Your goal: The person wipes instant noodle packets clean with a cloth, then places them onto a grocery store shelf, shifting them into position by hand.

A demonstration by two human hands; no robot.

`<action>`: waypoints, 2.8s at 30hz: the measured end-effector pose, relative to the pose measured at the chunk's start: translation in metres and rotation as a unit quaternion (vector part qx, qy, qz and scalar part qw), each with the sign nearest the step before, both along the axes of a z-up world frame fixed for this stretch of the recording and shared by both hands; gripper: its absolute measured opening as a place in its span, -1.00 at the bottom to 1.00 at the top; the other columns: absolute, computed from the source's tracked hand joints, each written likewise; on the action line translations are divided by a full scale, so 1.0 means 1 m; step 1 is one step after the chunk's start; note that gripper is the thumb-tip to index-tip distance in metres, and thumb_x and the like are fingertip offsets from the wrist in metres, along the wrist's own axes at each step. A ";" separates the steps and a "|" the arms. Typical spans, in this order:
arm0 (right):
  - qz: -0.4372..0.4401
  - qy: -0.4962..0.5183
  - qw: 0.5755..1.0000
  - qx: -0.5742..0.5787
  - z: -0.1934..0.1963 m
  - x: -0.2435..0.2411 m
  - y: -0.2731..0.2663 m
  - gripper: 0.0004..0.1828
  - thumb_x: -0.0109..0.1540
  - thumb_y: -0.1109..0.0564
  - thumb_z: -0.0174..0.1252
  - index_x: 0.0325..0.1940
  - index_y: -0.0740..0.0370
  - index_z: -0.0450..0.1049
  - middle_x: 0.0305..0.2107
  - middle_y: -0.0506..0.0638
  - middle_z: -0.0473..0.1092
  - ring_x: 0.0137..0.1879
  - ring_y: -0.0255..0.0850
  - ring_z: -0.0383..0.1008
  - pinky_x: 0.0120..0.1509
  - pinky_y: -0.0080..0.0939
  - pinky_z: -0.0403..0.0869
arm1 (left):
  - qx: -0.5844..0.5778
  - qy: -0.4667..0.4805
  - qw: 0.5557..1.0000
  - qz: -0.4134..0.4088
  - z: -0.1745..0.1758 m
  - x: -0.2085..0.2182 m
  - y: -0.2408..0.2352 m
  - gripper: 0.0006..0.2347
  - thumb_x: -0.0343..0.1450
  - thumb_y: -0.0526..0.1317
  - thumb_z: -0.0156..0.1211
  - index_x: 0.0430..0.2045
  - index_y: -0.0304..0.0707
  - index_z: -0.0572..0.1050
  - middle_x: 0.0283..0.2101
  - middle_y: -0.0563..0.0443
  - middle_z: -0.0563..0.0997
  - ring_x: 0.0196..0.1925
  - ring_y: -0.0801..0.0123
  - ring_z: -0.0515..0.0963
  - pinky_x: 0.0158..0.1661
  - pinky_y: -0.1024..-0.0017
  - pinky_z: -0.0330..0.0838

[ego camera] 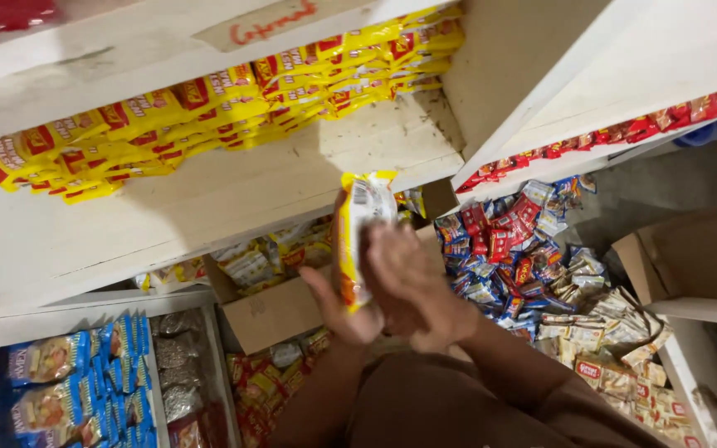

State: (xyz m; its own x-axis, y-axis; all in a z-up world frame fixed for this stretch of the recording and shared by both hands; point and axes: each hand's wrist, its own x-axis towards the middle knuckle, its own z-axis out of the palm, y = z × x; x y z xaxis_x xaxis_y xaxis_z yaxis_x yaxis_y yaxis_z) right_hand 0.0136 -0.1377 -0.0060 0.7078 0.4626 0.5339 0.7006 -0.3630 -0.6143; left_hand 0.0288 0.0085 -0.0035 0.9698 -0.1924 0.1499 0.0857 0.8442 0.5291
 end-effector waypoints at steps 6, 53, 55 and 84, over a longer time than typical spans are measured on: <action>-0.073 0.114 0.987 0.088 0.032 0.038 -0.004 -0.11 0.40 -0.27 -0.18 0.66 0.32 -0.11 0.63 0.29 -0.21 0.78 0.11 -0.32 0.79 0.14 -0.30 | 0.004 0.002 1.000 -0.030 -0.029 -0.023 -0.018 -0.14 0.51 0.40 -0.49 0.54 -0.37 -0.18 0.63 -0.16 -0.15 0.67 0.14 -0.17 0.57 0.15 -0.31; -0.009 -0.083 0.980 -0.183 0.017 -0.006 0.027 -0.40 0.26 0.14 0.07 0.41 0.28 0.30 0.37 0.16 0.29 0.55 0.07 0.22 0.64 0.22 0.09 | 0.541 -0.138 0.799 0.224 -0.072 -0.033 0.044 -0.64 0.41 -0.33 0.24 0.11 -0.39 0.44 0.07 -0.22 0.61 0.08 0.09 0.62 0.06 0.27 0.49; -0.013 -0.102 0.972 -0.211 0.009 0.002 0.017 -0.45 0.31 0.19 0.01 0.42 0.27 0.32 0.39 0.14 0.28 0.57 0.05 0.22 0.65 0.22 0.10 | 0.475 -0.070 0.855 0.196 -0.045 -0.026 0.045 -0.68 0.40 -0.36 0.24 0.05 -0.37 0.51 0.00 -0.15 0.68 0.00 0.13 0.67 0.03 0.30 0.54; -0.157 -0.123 0.965 -0.172 0.034 0.022 -0.013 -0.38 0.20 0.33 0.18 0.37 0.37 0.31 0.32 0.30 0.30 0.49 0.22 0.28 0.63 0.32 0.14 | 0.470 -0.221 0.820 0.240 -0.003 -0.004 0.057 -0.59 0.27 -0.54 0.30 0.02 -0.32 0.59 0.06 -0.15 0.48 0.23 0.04 0.58 0.21 0.26 0.53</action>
State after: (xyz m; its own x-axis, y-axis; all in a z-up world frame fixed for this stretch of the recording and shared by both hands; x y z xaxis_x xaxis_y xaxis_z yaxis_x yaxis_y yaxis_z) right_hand 0.0357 -0.1503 0.0282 0.7130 0.4257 0.5571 0.6327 -0.7331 -0.2495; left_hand 0.0243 0.0657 -0.0063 0.8587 -0.0352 0.5113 -0.5124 -0.0738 0.8556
